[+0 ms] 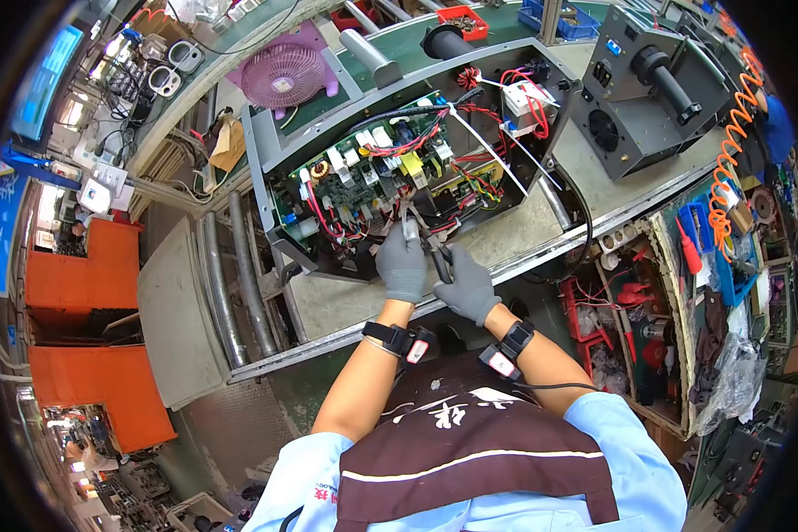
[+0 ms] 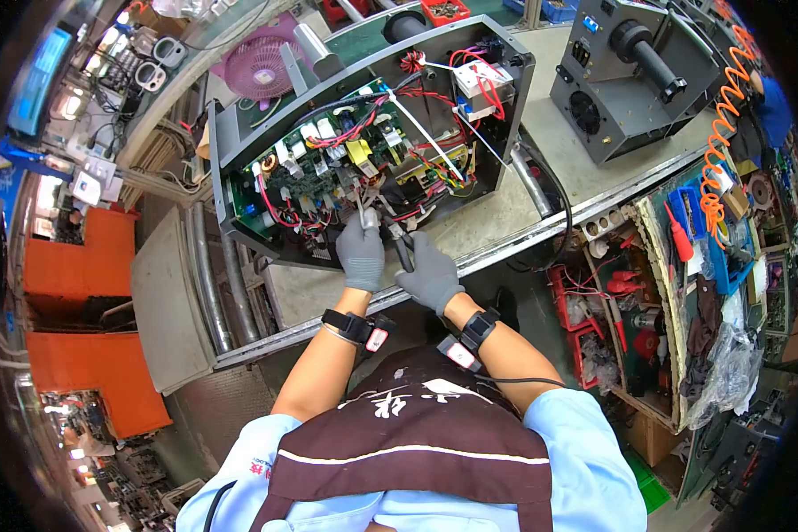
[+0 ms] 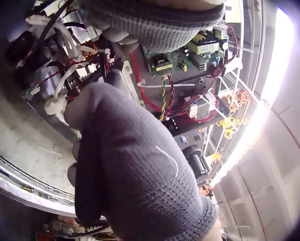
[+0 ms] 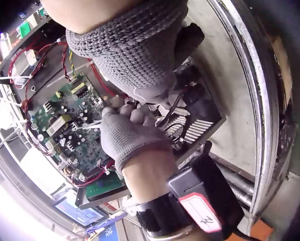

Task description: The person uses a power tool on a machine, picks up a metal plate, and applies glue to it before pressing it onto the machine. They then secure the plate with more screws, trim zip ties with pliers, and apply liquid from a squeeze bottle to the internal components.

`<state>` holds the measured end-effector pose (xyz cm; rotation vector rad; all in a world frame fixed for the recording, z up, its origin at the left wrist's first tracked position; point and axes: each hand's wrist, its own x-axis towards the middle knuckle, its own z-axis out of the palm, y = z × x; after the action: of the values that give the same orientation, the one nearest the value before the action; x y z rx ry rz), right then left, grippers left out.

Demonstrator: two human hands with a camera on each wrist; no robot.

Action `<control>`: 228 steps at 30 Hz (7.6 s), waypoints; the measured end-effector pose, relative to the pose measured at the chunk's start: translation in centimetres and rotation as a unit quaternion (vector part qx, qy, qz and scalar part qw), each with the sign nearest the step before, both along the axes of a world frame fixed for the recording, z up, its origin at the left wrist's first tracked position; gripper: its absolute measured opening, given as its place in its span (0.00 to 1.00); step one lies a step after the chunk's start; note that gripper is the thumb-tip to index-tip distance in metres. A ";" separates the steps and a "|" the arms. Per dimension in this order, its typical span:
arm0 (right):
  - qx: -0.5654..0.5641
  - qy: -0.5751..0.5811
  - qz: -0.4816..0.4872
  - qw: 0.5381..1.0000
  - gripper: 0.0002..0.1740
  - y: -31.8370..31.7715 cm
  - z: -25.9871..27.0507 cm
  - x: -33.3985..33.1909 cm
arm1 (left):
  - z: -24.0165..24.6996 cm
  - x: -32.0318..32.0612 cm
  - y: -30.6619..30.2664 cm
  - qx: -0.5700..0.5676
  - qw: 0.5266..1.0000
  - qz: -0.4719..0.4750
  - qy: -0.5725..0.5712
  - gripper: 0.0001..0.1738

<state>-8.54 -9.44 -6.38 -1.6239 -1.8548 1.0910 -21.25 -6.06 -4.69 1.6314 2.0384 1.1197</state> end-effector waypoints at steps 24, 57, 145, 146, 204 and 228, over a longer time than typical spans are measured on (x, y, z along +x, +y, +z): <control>0.174 -0.287 0.069 0.939 0.36 7.1 4.7 -0.6 | 1.3 0.3 1.1 0.062 0.998 -0.001 -0.027 0.12; 0.071 -0.116 0.072 0.988 0.33 6.2 4.0 3.2 | 0.3 -0.7 0.7 0.012 0.967 0.001 -0.256 0.13; 0.305 0.185 -0.106 0.928 0.29 10.4 9.0 6.1 | 15.6 12.0 5.9 -0.026 0.678 -0.109 -0.727 0.11; 0.297 0.172 -0.095 0.935 0.27 11.0 8.7 6.2 | 15.3 11.8 5.9 -0.020 0.681 -0.130 -0.720 0.11; 0.140 -0.318 0.062 0.936 0.28 8.7 7.1 7.3 | 6.8 9.0 4.3 -0.188 0.739 0.117 -0.636 0.20; 0.152 -0.328 0.075 0.929 0.23 11.4 4.3 7.3 | 5.0 8.2 4.1 -0.214 0.755 0.063 -0.616 0.10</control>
<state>-1.28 1.92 -2.11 -1.8076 -2.4451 0.2716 -13.08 -1.96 0.35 0.2547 1.2800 1.1419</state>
